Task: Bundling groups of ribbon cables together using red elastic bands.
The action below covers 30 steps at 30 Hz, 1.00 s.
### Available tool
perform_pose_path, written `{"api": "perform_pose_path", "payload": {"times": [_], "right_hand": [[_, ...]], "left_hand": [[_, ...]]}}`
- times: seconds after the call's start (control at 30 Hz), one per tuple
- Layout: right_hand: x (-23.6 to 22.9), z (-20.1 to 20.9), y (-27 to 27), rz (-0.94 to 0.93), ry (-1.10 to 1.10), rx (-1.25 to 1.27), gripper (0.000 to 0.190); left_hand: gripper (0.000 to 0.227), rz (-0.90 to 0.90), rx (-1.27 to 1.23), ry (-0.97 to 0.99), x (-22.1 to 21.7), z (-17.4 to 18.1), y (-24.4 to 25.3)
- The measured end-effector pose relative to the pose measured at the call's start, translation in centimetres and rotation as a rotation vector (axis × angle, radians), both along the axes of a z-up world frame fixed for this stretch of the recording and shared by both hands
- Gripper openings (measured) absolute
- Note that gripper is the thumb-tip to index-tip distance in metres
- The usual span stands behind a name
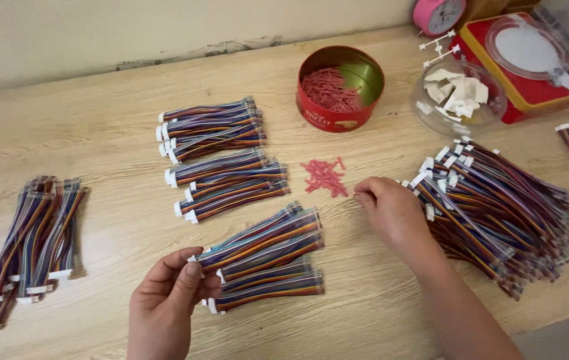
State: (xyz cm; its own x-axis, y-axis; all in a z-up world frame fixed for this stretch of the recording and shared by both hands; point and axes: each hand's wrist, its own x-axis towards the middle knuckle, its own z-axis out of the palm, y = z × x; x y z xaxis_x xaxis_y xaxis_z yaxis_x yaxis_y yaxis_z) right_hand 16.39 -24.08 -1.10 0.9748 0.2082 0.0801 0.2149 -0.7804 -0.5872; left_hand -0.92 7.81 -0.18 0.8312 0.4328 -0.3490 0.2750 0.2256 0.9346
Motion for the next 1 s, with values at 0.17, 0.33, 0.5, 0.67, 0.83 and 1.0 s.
{"api": "perform_pose_path", "payload": {"times": [0.17,0.33,0.5,0.67,0.83,1.0], "right_hand": [[2.1,0.3,0.4,-0.043,0.014,-0.071,0.018],[5.6,0.1,1.8,-0.072,0.052,-0.127,0.024],[7.2,0.4,2.9,-0.101,0.159,-0.277,0.028],[8.1,-0.5,2.7,-0.077,0.198,-0.394,0.030],[5.4,1.0,2.7,-0.017,0.138,0.132,0.021],[-3.0,5.8,6.6,0.287,0.335,0.732,0.014]], "left_hand": [[0.026,0.051,-0.072,-0.051,0.2,-0.3,-1.2],[0.025,0.075,-0.116,-0.010,0.0,-1.2,-1.3],[0.025,0.086,-0.133,0.025,0.1,-1.2,-1.5],[0.026,0.074,-0.167,0.018,0.1,-1.6,-1.9],[0.028,0.091,-0.215,-0.042,1.1,-1.0,-2.8],[0.029,0.090,-0.306,-0.123,2.0,-0.3,-3.7]]}}
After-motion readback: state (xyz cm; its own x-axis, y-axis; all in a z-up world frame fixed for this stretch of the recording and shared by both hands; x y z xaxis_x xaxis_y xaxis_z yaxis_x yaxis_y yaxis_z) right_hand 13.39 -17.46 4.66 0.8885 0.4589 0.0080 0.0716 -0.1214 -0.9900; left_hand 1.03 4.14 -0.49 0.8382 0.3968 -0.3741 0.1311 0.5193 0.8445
